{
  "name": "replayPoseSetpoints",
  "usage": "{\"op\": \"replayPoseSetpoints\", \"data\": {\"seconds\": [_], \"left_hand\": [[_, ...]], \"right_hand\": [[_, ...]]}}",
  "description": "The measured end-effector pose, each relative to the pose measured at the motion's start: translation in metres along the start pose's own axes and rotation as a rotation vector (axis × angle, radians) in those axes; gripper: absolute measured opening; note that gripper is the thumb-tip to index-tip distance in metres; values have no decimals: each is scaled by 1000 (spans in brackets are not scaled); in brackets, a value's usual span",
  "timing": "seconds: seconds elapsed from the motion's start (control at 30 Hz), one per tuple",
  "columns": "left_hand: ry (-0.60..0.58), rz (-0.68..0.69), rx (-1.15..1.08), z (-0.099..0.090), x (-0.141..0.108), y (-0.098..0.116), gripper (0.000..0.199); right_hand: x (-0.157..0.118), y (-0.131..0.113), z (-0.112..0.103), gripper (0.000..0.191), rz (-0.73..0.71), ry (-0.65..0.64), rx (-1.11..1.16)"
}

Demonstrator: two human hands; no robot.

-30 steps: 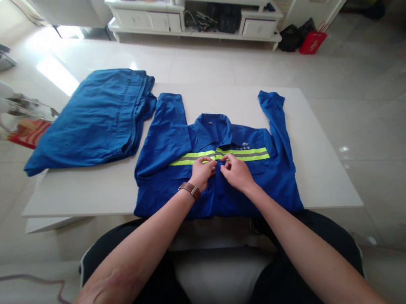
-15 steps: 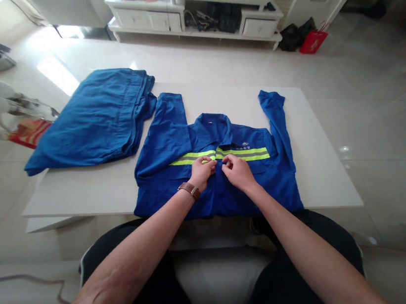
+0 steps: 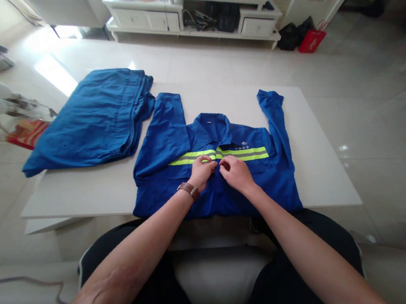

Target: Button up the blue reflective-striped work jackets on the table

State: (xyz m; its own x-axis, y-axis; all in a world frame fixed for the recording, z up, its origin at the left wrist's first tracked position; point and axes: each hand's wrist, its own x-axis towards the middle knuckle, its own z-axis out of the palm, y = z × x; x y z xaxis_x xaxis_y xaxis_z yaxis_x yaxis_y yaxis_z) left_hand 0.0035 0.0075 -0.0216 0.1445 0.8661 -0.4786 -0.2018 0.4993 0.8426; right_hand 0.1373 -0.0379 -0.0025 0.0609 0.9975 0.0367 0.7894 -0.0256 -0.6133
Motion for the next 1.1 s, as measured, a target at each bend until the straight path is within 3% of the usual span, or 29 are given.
{"op": "replayPoseSetpoints", "data": {"seconds": [0.23, 0.37, 0.5, 0.7, 0.83, 1.1], "left_hand": [[-84, 112, 101, -2, 2, -1, 26], [-182, 315, 229, -5, 5, 0, 23], [-198, 471, 404, -7, 3, 4, 20], [-211, 472, 506, -8, 5, 6, 21], [-217, 388, 602, -10, 5, 7, 23], [-207, 385, 1443, -13, -20, 12, 32]], "right_hand": [[3, 5, 6, 8, 16, 90, 56], [5, 8, 8, 9, 54, 89, 117], [7, 8, 10, 9, 116, 94, 219], [10, 7, 11, 9, 154, 107, 314], [9, 8, 13, 15, 128, 111, 251], [4, 7, 5, 29, -12, -23, -169]]}}
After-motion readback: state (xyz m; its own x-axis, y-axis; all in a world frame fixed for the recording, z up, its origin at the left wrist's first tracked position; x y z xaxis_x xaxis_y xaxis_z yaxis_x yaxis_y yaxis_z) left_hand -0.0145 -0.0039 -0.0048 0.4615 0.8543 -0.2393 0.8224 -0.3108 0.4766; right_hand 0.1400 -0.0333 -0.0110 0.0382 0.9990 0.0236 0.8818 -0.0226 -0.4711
